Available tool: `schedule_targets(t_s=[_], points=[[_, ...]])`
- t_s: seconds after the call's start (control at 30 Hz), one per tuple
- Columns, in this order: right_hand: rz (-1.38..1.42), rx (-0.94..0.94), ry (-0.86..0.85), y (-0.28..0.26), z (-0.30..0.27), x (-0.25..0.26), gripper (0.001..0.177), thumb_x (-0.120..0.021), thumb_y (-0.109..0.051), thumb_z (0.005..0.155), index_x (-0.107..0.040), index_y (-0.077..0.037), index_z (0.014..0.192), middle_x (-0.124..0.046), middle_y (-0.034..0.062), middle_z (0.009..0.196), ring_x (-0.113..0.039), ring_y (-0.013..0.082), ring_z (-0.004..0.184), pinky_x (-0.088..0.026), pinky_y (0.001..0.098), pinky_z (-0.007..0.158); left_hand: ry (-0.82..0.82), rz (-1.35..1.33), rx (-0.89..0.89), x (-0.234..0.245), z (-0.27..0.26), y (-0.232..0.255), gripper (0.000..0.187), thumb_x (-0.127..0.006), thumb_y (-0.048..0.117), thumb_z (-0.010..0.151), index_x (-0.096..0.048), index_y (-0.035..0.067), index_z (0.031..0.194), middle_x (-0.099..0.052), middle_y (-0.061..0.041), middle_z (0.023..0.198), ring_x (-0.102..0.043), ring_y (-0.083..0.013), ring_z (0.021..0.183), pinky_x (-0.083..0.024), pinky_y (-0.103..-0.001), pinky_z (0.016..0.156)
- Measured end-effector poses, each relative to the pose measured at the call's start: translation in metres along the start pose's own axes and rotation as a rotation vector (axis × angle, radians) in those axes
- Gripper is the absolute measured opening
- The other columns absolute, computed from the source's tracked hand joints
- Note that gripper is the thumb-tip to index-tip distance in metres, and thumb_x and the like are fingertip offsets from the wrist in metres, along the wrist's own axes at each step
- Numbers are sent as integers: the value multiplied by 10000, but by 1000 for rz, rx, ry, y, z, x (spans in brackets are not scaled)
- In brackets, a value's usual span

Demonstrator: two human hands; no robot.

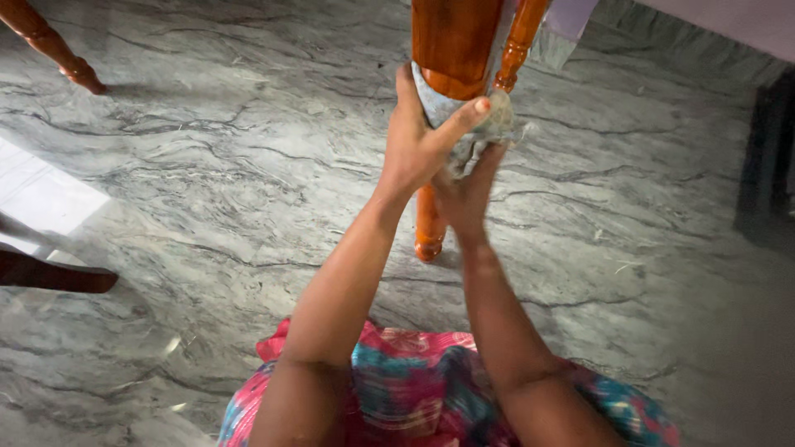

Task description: The person wipes a wooden table leg with a cloth, moving the cloth up and down the leg repeatedly. The person then briefly wipes the tabletop.

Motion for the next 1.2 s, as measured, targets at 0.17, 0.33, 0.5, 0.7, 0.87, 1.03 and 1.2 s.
schedule_targets(t_s=[0.17, 0.33, 0.5, 0.7, 0.87, 1.03, 1.2], points=[[297, -85, 36, -26, 37, 47, 866, -740, -234, 1058, -106, -121, 1637, -241, 154, 1647, -344, 297, 1484, -323, 467, 1300, 3, 103, -93, 2, 0, 9, 880, -778, 491, 916, -341, -94, 1407, -675, -249, 1324, -686, -318, 1263, -524, -402, 1102], [510, -210, -29, -45, 42, 5, 818, -638, -387, 1082, -91, -147, 1640, -327, 129, 1539, -383, 216, 1379, -395, 414, 1164, -159, 139, -17, 12, 1, 2, 947, -689, 507, 1025, -173, -114, 1519, -544, -284, 1451, -528, -360, 1406, -420, -412, 1181], [323, -127, 182, -28, 15, -22, 574, -443, -440, 1200, -302, -67, 1613, -462, 95, 1491, -509, 153, 1298, -448, 323, 1118, -122, 60, -29, 20, -4, 11, 967, -713, 483, 964, -192, -97, 1536, -560, -264, 1437, -592, -331, 1364, -493, -392, 1148], [800, -626, 221, 87, -7, -10, 362, -439, -395, 1145, -571, -59, 1117, -589, 59, 1085, -595, 156, 987, -525, 368, 877, -79, 98, -101, 0, -7, 7, 941, -820, 345, 929, -204, -47, 1522, -584, -207, 1410, -600, -271, 1326, -489, -378, 1134], [573, -830, -69, 182, -50, -9, 343, -493, -401, 1076, -642, -94, 1114, -614, 77, 1005, -562, 184, 815, -431, 343, 656, -60, 35, -99, -1, -5, 5, 860, -827, 284, 946, -252, -31, 1501, -583, -213, 1433, -580, -268, 1341, -458, -386, 1158], [689, -736, -15, 160, -43, -12, 361, -588, -345, 988, -617, -110, 1261, -665, 58, 1236, -632, 165, 1116, -538, 338, 956, -105, 76, -59, -1, -1, -4, 858, -715, 331, 999, -161, -57, 1527, -570, -231, 1432, -583, -283, 1336, -461, -369, 1131], [1074, -633, 3, 76, 17, 3, 387, -569, -364, 979, -570, -136, 1290, -651, 64, 1275, -612, 201, 1200, -537, 379, 1020, -70, 390, -255, 2, -7, -16, 944, -708, 375, 1024, -95, -126, 1539, -452, -339, 1516, -512, -433, 1413, -432, -416, 1174]])
Point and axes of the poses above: each hand's wrist, its own z-axis towards the middle knuckle, its own x-axis out of the back of the hand, y = z × x, the point moved 5 cm from there along z, towards the middle knuckle
